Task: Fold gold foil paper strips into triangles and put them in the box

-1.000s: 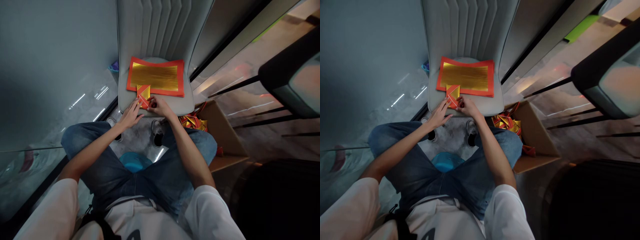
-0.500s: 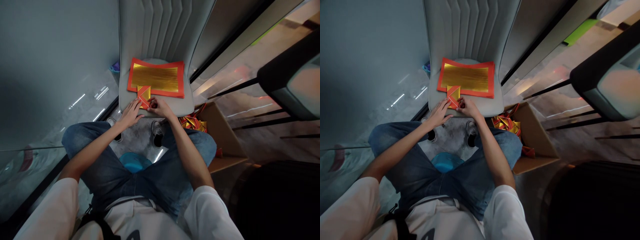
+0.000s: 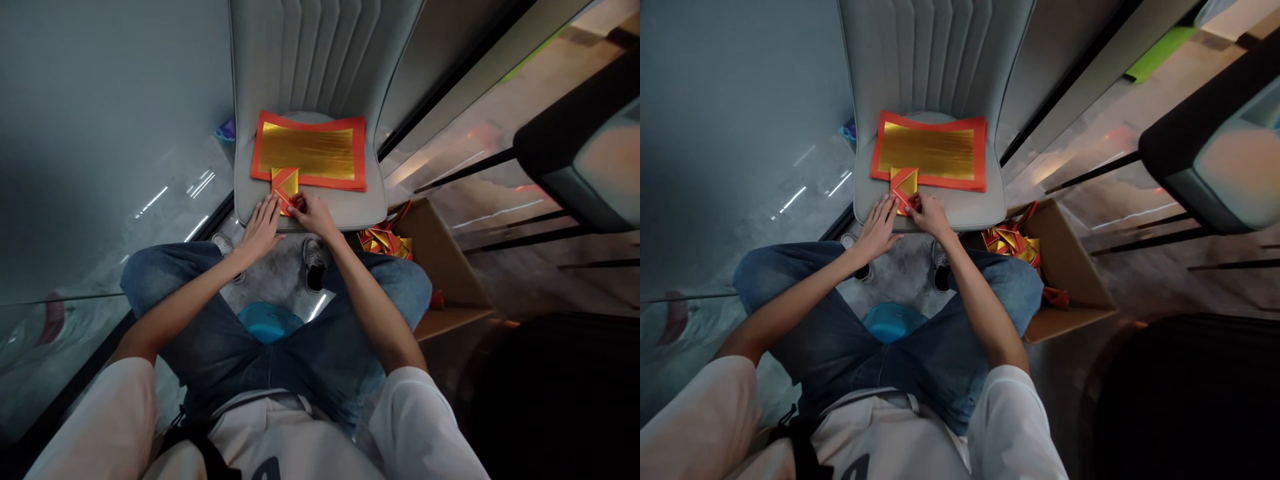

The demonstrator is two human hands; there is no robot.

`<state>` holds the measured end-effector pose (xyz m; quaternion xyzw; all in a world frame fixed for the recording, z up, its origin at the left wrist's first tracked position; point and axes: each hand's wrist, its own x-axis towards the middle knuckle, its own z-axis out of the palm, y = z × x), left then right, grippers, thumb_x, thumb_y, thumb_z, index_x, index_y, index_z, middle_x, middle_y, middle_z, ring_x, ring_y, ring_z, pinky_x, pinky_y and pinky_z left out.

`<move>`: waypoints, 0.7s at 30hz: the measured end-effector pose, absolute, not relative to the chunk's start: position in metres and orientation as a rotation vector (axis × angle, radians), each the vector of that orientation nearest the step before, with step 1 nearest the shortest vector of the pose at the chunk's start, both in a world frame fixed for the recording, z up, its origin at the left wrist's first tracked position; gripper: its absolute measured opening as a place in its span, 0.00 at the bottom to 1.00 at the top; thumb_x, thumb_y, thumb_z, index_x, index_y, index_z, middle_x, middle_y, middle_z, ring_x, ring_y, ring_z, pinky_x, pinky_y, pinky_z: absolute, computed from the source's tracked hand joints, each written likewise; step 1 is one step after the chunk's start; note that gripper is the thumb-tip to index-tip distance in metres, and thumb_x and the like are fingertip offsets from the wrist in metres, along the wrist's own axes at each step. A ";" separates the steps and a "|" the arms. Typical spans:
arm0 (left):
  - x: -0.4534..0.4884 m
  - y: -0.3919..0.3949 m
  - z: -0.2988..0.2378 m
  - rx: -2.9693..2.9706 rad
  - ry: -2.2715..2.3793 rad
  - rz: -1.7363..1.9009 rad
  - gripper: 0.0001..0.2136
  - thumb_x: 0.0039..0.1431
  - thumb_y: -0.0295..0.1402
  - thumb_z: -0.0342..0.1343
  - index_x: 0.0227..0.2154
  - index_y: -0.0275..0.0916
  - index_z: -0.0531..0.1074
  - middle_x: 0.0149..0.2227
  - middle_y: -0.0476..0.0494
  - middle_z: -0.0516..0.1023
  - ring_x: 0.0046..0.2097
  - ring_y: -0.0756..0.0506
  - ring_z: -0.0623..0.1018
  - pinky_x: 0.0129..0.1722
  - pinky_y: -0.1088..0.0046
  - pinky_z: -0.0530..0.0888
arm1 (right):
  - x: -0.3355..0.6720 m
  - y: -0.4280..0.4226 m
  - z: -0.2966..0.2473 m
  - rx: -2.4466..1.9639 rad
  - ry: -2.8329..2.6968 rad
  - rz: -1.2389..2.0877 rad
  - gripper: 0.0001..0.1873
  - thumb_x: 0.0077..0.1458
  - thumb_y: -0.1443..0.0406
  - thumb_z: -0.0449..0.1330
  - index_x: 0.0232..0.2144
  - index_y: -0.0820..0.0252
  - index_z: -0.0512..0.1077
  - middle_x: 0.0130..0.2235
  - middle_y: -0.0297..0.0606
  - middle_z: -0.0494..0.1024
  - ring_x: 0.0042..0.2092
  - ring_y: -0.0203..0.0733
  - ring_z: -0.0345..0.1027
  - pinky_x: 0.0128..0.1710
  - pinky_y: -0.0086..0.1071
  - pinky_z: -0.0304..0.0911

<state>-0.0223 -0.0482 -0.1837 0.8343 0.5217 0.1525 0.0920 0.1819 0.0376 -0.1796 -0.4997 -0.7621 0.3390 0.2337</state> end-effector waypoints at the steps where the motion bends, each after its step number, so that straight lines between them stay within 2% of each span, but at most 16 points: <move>1: -0.021 -0.050 -0.184 2.495 1.529 0.448 0.40 0.72 0.38 0.56 0.78 0.26 0.46 0.79 0.20 0.48 0.81 0.28 0.46 0.78 0.41 0.51 | 0.182 0.039 -0.179 -1.384 -2.091 0.923 0.14 0.61 0.58 0.66 0.47 0.56 0.76 0.34 0.39 0.81 0.37 0.47 0.73 0.40 0.38 0.65; 10: -0.023 -0.055 -0.191 2.506 1.511 0.448 0.39 0.72 0.36 0.55 0.79 0.30 0.45 0.80 0.23 0.49 0.81 0.29 0.47 0.78 0.41 0.53 | 0.183 0.042 -0.177 -1.397 -2.030 0.968 0.13 0.58 0.60 0.69 0.44 0.56 0.75 0.33 0.36 0.81 0.35 0.45 0.74 0.38 0.37 0.64; 16: -0.028 -0.051 -0.194 2.482 1.465 0.473 0.40 0.73 0.41 0.54 0.78 0.28 0.43 0.79 0.21 0.49 0.81 0.30 0.47 0.78 0.43 0.52 | 0.188 0.041 -0.176 -1.299 -1.909 1.148 0.20 0.55 0.56 0.72 0.46 0.55 0.73 0.37 0.37 0.85 0.36 0.45 0.76 0.39 0.37 0.69; 21: -0.030 -0.051 -0.197 2.489 1.443 0.479 0.41 0.73 0.42 0.54 0.78 0.28 0.42 0.79 0.21 0.47 0.81 0.30 0.46 0.78 0.43 0.51 | 0.186 0.046 -0.176 -1.305 -1.959 1.171 0.16 0.54 0.61 0.72 0.43 0.55 0.74 0.36 0.36 0.84 0.38 0.46 0.78 0.41 0.38 0.70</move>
